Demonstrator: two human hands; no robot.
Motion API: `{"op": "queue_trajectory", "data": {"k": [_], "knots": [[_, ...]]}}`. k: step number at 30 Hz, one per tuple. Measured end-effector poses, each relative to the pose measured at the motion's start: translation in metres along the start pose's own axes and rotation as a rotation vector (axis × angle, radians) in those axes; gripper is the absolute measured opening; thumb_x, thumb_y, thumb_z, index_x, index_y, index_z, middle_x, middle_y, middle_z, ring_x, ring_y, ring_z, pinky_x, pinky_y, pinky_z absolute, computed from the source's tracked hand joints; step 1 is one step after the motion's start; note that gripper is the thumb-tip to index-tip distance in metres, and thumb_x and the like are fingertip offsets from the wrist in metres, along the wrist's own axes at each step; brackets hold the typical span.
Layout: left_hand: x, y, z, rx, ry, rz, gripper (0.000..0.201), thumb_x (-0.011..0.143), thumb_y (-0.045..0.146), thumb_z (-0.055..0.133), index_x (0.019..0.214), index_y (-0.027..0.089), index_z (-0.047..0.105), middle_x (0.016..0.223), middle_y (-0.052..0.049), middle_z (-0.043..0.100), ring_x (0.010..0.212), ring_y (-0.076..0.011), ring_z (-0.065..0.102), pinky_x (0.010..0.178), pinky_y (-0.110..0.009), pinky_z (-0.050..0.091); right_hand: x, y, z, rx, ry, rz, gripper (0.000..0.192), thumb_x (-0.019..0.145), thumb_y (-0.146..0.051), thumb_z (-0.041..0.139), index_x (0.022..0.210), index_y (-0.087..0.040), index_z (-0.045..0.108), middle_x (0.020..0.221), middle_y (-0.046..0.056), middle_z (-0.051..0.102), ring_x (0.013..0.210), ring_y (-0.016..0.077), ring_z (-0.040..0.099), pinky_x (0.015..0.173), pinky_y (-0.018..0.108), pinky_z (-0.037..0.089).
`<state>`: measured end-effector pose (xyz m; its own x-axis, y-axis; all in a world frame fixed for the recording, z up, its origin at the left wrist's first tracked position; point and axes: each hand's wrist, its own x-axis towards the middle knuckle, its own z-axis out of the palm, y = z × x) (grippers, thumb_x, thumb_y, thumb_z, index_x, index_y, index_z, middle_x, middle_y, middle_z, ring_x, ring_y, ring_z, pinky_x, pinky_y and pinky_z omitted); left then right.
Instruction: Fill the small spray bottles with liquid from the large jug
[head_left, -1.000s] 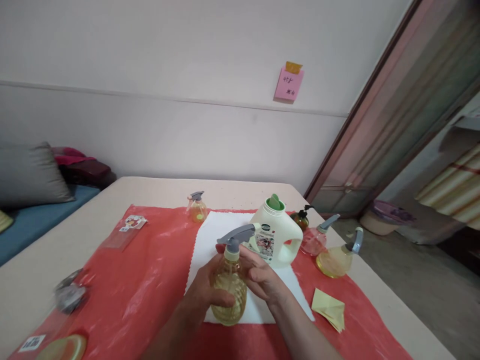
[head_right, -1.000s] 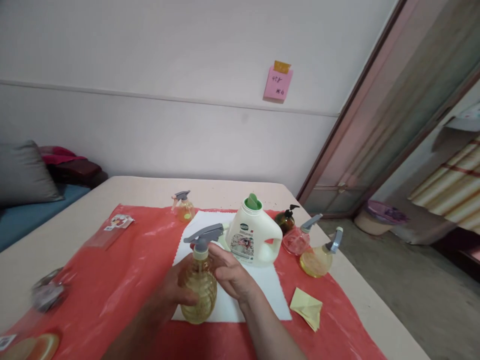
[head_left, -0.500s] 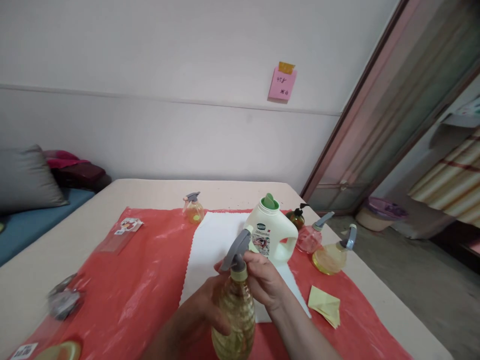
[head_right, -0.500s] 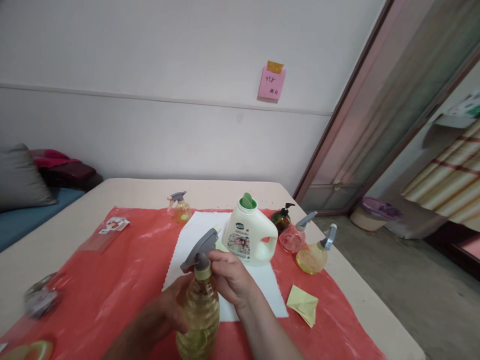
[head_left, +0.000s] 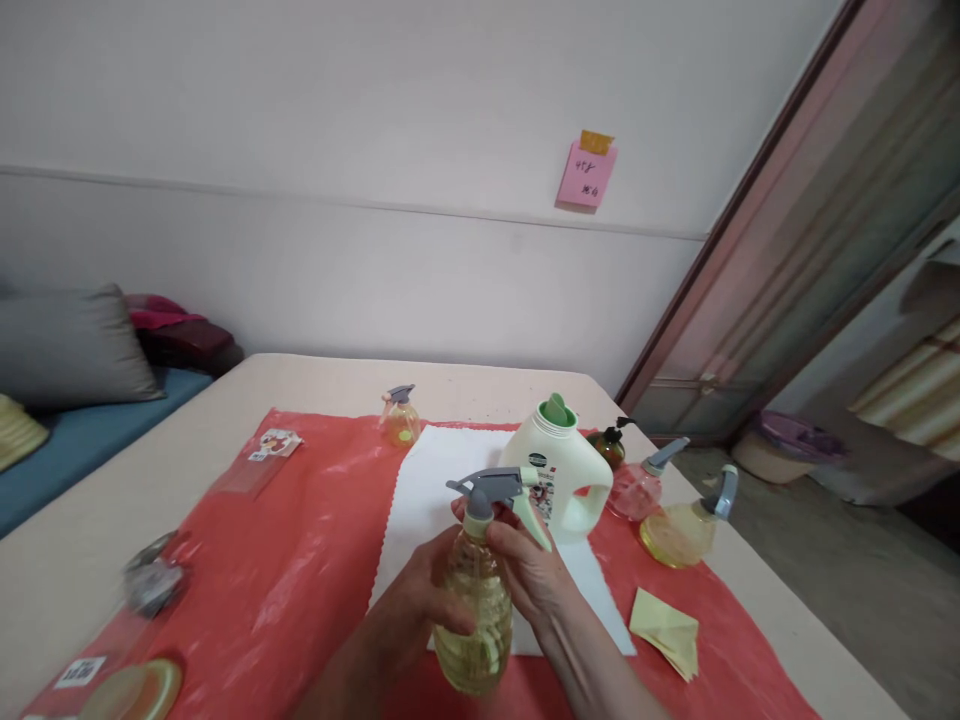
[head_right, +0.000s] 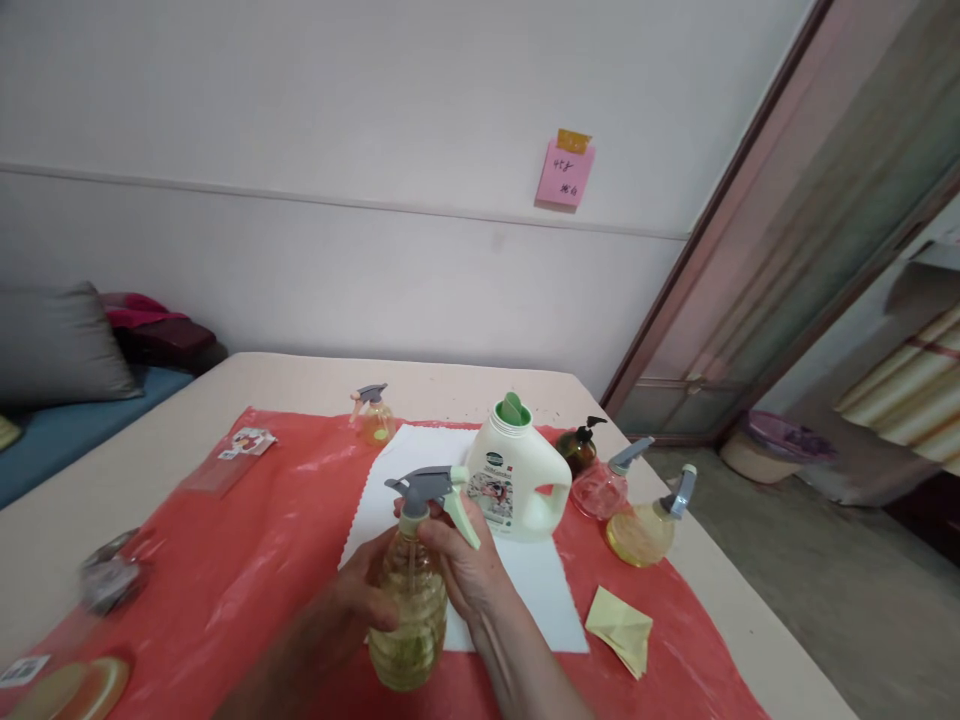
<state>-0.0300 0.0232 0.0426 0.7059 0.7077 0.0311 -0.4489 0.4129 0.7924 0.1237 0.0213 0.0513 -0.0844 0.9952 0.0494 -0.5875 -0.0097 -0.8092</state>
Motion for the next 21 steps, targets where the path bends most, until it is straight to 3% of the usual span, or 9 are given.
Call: {"op": "queue_trajectory", "data": {"k": [5,10,17,21], "knots": [[0.000,0.003,0.004,0.007,-0.032,-0.043,0.075,0.051,0.011,0.083,0.125,0.021,0.076,0.099,-0.003,0.072,0.094,-0.0235,0.064,0.082,-0.030,0.045,-0.001,-0.008,-0.006,-0.027,-0.064,0.050,0.045,0.055,-0.048,0.100,0.084,-0.021,0.078,0.092,0.010,0.081,0.099,0.0319,0.075,0.088,0.045,0.060],[-0.001,0.005,0.008,-0.013,-0.050,-0.063,0.076,0.050,0.012,0.087,0.125,0.020,0.077,0.096,-0.003,0.070,0.089,-0.0201,0.059,0.075,-0.027,0.043,0.001,-0.009,-0.009,-0.014,-0.063,0.060,0.042,0.061,-0.054,0.095,0.083,-0.023,0.075,0.089,0.011,0.080,0.105,0.0363,0.075,0.093,0.053,0.059],[0.001,0.001,0.005,-0.002,0.004,-0.099,0.074,0.043,0.016,0.094,0.115,0.017,0.080,0.092,-0.002,0.069,0.086,-0.0190,0.058,0.073,-0.026,0.041,0.003,-0.007,-0.016,-0.003,-0.077,0.078,0.038,0.060,-0.034,0.096,0.087,-0.024,0.071,0.090,0.005,0.079,0.092,0.0256,0.075,0.077,0.036,0.059],[0.003,-0.003,-0.001,0.069,0.053,-0.082,0.074,0.040,0.016,0.095,0.112,0.019,0.080,0.086,0.001,0.067,0.081,-0.0160,0.053,0.071,-0.025,0.039,0.002,-0.014,-0.017,-0.036,-0.107,0.122,0.046,0.056,-0.034,0.099,0.094,-0.021,0.077,0.094,0.004,0.078,0.094,0.0228,0.074,0.082,0.033,0.056]]}}
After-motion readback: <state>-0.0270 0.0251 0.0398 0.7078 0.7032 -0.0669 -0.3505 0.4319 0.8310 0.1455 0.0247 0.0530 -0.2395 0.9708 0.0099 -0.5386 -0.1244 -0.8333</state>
